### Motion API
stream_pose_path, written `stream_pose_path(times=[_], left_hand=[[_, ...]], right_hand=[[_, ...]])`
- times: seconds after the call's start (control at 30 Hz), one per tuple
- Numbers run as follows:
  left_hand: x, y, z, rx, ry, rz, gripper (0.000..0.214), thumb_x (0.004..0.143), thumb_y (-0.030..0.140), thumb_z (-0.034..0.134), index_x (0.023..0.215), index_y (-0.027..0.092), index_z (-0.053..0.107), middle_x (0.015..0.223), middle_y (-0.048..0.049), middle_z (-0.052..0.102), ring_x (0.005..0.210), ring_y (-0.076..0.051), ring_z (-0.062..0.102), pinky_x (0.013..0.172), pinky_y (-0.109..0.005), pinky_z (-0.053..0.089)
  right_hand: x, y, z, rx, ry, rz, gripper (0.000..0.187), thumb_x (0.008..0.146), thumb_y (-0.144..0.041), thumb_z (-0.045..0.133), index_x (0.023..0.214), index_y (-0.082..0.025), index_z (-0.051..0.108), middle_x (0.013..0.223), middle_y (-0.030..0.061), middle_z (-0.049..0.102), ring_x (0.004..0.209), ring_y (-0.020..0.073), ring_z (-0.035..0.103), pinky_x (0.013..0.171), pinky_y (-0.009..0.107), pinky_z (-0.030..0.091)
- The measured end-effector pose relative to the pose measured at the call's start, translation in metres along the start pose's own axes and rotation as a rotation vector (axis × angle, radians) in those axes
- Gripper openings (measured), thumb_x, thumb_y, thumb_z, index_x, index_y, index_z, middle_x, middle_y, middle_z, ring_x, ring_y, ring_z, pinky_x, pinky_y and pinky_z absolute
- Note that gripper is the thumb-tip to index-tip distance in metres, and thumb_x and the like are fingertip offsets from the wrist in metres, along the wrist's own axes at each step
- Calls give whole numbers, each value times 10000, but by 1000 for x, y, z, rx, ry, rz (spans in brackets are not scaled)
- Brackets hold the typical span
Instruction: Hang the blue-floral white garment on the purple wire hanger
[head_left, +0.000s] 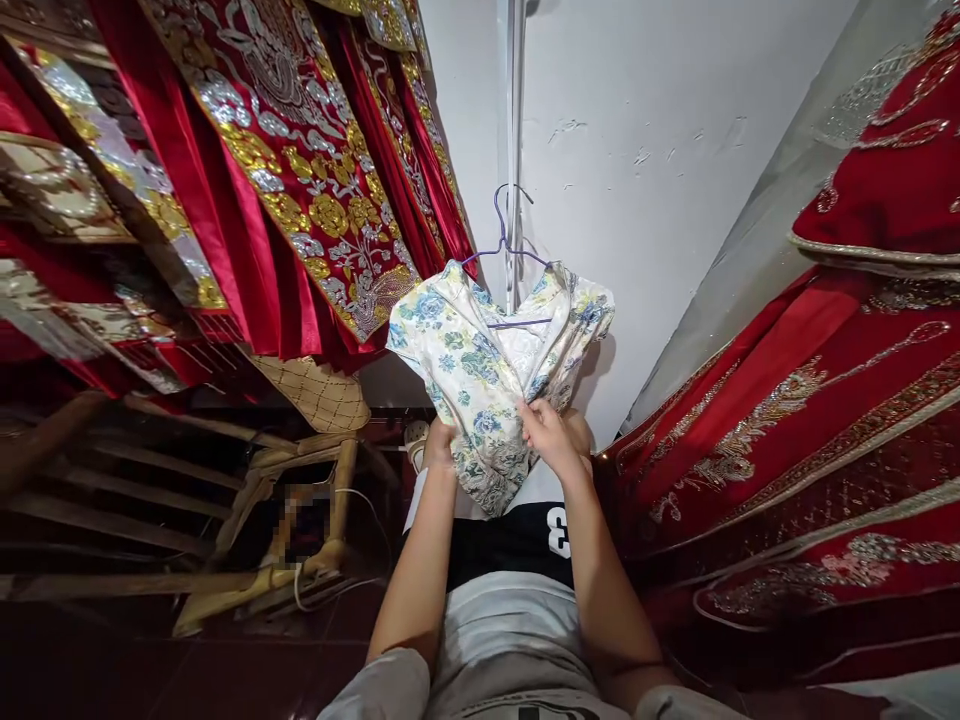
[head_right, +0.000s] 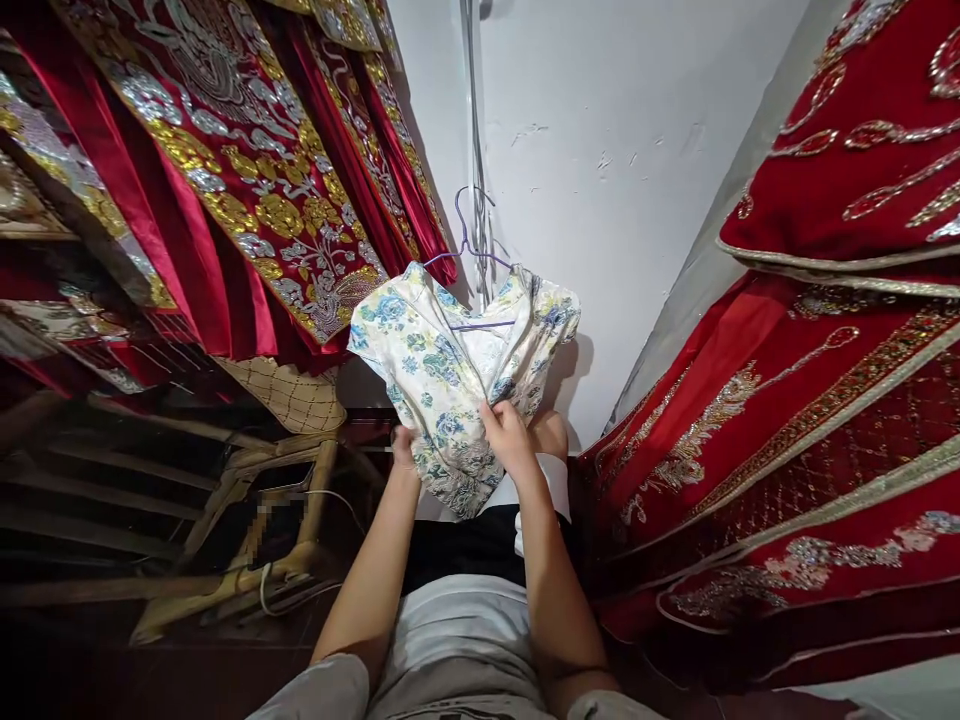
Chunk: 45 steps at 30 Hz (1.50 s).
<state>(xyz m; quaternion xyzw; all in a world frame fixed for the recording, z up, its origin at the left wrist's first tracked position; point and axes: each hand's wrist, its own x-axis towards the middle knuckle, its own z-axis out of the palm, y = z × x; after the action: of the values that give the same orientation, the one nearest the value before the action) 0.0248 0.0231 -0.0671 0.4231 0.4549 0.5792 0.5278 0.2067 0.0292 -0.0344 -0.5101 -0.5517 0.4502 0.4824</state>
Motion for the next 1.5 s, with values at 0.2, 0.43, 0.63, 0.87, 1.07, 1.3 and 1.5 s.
stream_pose_path(times=[0.2, 0.43, 0.63, 0.87, 1.07, 1.3, 1.5], left_hand=[[-7, -1, -2, -141, -39, -46, 828, 526, 326, 952, 1279, 216, 625, 1306, -144, 685, 1193, -369, 653, 1041, -484, 532], [-2, -20, 18, 325, 519, 535, 795, 743, 403, 786, 1431, 186, 454, 1542, -203, 444, 1456, -350, 410, 1204, -494, 343], [-7, -37, 48, 529, 163, 722, 145, 913, 252, 545, 1001, 202, 649, 974, -96, 695, 950, -240, 661, 875, -370, 519], [-2, -52, 51, 636, 48, 641, 142, 940, 237, 508, 870, 220, 630, 838, -62, 653, 817, -212, 629, 766, -325, 494], [17, -53, 57, 921, -236, 566, 165, 898, 150, 490, 844, 217, 630, 842, -66, 654, 791, -216, 618, 739, -324, 481], [63, 74, 61, 575, -76, 846, 385, 971, 341, 579, 1334, 216, 588, 922, -71, 687, 843, -220, 651, 827, -369, 523], [110, 180, 78, 701, -101, 1017, 179, 942, 350, 641, 924, 174, 666, 832, -48, 642, 847, -214, 619, 880, -381, 494]], right_hand=[[3, -4, 15, 198, -10, -27, 349, 790, -539, 590, 649, -231, 506, 486, -61, 454, 445, 106, 411, 461, 239, 332], [3, -9, 7, 220, -5, 10, 283, 763, -410, 619, 577, -205, 559, 467, -38, 492, 436, 106, 426, 450, 241, 326], [3, -24, 17, 142, -197, -35, 202, 761, -299, 580, 614, -171, 632, 466, -28, 556, 446, 97, 476, 486, 214, 356], [91, -118, -1, 237, -40, -100, 187, 836, -184, 571, 658, -145, 611, 486, -18, 579, 365, 47, 367, 382, 181, 231], [135, -178, -3, 270, 52, -164, 189, 872, -126, 527, 689, -173, 536, 463, -40, 530, 347, 34, 310, 345, 146, 199], [111, -169, -17, 215, -14, -240, 255, 894, -187, 567, 642, -171, 534, 439, -37, 514, 346, 36, 338, 348, 145, 213], [123, -157, -11, 43, -47, -428, 263, 889, -209, 561, 629, -171, 571, 470, -32, 514, 406, 68, 353, 435, 201, 267]])
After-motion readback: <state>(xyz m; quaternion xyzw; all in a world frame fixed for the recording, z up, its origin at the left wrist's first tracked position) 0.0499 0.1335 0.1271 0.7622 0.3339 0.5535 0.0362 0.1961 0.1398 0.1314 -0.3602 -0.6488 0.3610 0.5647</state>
